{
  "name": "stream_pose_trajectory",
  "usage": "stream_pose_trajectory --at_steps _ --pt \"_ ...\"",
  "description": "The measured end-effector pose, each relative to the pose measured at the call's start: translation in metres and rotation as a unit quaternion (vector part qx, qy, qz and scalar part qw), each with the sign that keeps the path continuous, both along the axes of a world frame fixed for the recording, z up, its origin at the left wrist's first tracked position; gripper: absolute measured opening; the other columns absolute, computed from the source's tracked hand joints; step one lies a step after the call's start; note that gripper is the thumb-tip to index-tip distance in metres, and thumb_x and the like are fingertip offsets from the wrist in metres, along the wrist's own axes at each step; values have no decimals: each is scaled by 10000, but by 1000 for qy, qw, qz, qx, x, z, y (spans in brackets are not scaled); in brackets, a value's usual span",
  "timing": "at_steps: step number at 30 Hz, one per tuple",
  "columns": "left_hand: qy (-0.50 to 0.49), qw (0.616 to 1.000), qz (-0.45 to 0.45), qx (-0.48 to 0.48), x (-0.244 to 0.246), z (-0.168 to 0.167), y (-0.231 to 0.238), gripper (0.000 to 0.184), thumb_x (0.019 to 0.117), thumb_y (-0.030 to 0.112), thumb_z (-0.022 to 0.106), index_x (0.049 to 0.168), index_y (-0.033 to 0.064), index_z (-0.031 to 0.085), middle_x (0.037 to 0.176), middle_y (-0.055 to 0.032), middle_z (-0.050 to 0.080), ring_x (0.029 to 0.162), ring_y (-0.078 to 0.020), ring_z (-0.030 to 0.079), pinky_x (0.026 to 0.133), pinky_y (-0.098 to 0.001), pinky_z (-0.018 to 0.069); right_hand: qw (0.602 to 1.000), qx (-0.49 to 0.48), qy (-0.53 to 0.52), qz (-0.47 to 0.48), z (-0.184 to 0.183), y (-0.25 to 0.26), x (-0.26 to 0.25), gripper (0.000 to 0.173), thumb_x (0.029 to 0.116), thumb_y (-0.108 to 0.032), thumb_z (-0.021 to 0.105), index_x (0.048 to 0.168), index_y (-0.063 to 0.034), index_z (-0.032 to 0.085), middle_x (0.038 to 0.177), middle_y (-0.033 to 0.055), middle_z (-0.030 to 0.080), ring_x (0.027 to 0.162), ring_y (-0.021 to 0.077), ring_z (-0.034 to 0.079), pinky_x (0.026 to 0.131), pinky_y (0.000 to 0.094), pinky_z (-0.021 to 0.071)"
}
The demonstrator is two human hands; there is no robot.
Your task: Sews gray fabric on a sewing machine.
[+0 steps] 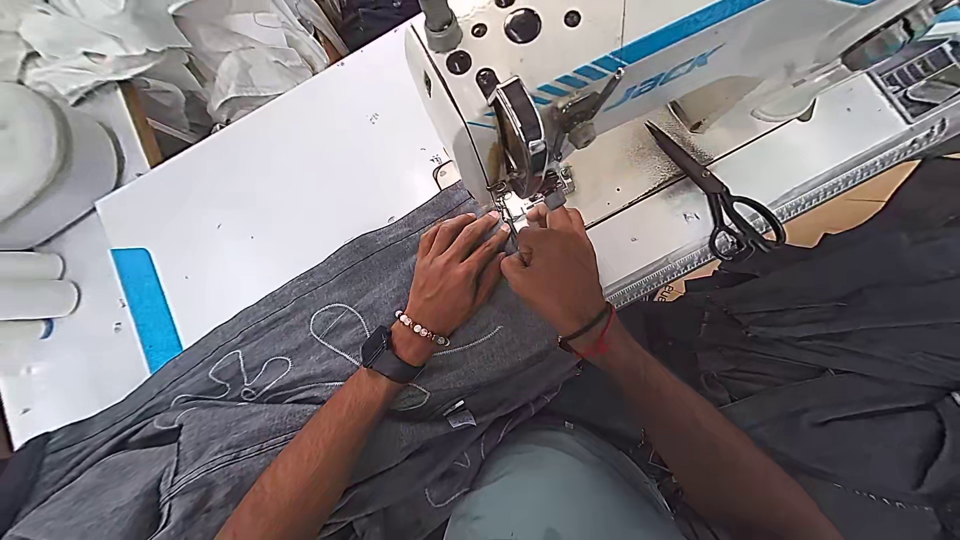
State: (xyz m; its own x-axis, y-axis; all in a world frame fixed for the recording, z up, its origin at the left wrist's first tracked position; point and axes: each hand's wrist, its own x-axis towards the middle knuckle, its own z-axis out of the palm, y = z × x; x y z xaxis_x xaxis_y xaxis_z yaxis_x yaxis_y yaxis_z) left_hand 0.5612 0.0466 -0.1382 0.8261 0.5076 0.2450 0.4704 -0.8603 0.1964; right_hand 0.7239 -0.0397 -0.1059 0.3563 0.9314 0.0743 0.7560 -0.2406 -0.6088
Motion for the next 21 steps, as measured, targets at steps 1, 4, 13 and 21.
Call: stream_pose_trajectory --at_steps 1,4,13,21 --pt "5 1000 1 -3 -1 0 -1 404 1056 342 461 1386 221 661 1504 -6 561 1408 -239 478 1157 -466 356 999 5 28 -14 -2 -7 -2 186 869 -251 698 781 -86 695 1103 86 673 1012 254 624 790 434 525" --pt "15 1000 11 -7 -1 -1 -3 416 1057 373 466 1413 247 641 1529 7 534 1428 -231 448 1165 -459 336 984 -36 167 -55 -8 -39 -14 366 969 -311 617 1269 -101 619 796 27 687 656 174 666 568 404 550" --pt "11 997 21 79 11 7 -4 312 1026 341 551 1215 189 748 1328 -56 645 1292 -293 515 1089 -488 343 983 6 163 -86 -8 -47 -7 391 952 -206 578 1316 -183 719 581 -76 534 445 53 409 430 271 362" --pt "10 997 4 74 5 3 2 306 1020 331 550 1209 203 754 1343 -60 641 1303 -311 505 1090 -494 342 980 12 183 -71 -11 -62 -16 381 984 -223 558 1326 -124 697 553 -81 480 445 31 389 428 237 350"
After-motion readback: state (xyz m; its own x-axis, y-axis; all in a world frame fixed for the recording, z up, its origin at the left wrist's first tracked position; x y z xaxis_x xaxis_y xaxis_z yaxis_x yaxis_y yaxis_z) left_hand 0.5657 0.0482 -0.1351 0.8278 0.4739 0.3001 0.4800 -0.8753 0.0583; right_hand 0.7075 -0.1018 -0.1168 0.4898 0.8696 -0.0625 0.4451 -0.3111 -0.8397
